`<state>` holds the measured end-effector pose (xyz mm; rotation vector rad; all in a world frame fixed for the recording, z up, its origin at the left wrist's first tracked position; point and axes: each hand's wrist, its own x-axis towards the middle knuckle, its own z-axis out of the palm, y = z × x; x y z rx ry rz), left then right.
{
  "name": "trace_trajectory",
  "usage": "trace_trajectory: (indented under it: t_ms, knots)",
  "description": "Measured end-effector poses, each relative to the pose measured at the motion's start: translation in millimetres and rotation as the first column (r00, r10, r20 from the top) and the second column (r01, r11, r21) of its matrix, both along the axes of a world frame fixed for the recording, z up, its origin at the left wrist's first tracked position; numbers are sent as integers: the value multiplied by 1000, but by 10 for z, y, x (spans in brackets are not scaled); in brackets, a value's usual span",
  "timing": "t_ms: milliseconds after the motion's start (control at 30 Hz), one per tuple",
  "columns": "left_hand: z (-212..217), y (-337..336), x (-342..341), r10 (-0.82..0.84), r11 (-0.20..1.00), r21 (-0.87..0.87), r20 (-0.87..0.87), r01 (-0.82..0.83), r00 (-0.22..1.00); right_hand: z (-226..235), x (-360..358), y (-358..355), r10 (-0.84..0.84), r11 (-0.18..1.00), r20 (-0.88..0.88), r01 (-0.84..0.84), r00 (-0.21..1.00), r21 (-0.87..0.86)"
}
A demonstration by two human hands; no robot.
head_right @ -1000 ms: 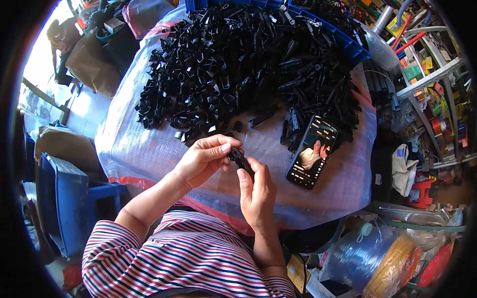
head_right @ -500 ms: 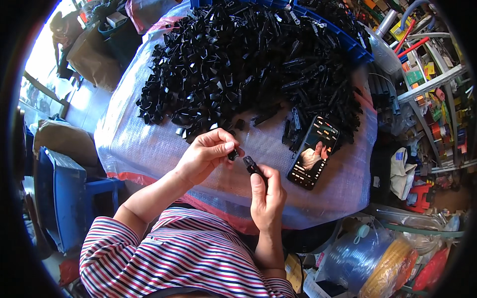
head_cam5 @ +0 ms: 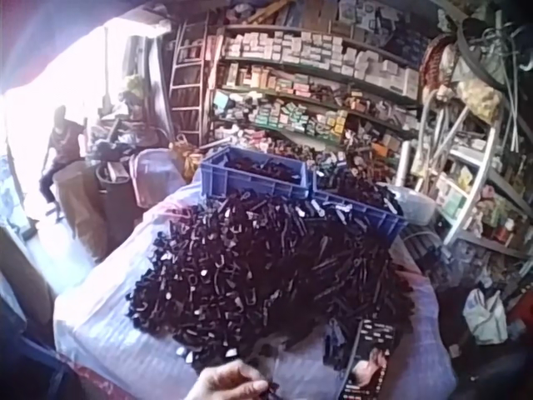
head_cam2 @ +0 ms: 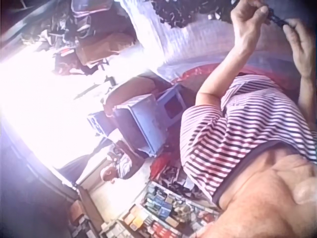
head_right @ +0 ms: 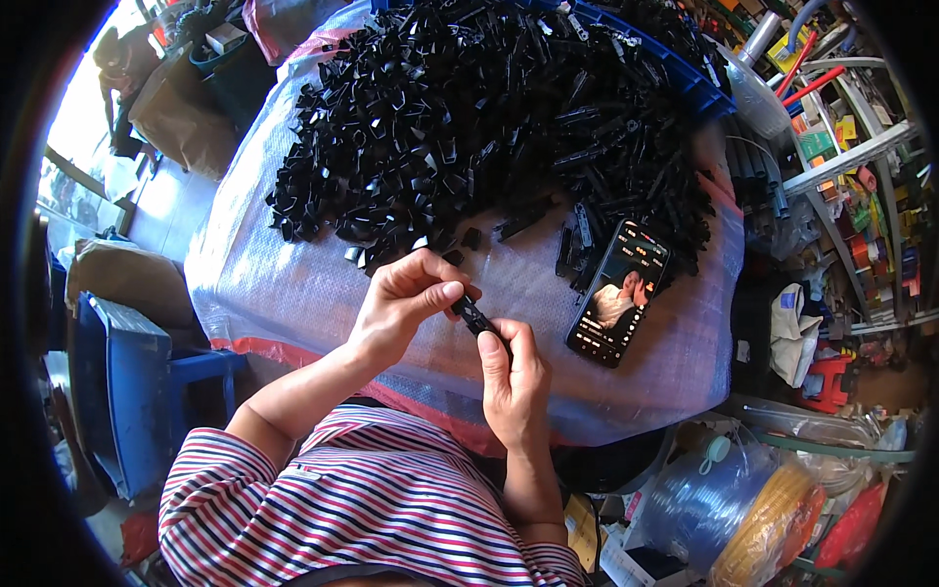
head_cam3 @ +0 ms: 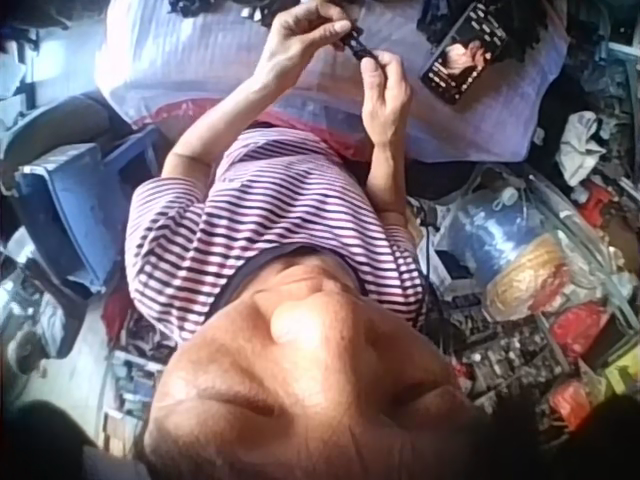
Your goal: Assembling small black plastic components at a workstation.
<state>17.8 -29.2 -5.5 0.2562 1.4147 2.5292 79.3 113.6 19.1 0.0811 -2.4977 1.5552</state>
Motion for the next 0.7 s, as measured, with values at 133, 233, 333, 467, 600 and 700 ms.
trace_trajectory:
  t_ms: [133, 233, 333, 467, 600, 700]
  knots:
    - [35, 37, 131, 120, 956, -256, -106, -144, 987, -128, -52, -154, -53, 996, -75, 47, 996, -75]
    - [68, 5, 198, 169, 974, -145, -63, -176, 984, -137, -32, -268, -58, 992, -56, 51, 997, -114]
    - [187, 0, 211, 31, 973, 226, 105, -54, 994, 1, -173, -393, 7, 997, -51, -11, 999, -81]
    - [173, -248, -45, 25, 887, 452, 165, -98, 986, 109, -623, -127, 60, 948, -159, -6, 985, 319]
    - [207, -394, -311, 78, 909, 389, 191, -148, 978, 9, -943, 182, 113, 661, -97, -2, 989, 751]
    - [230, -378, -350, 127, 923, -367, 3, -117, 992, -64, -820, 157, 103, 730, -89, -15, 991, 683]
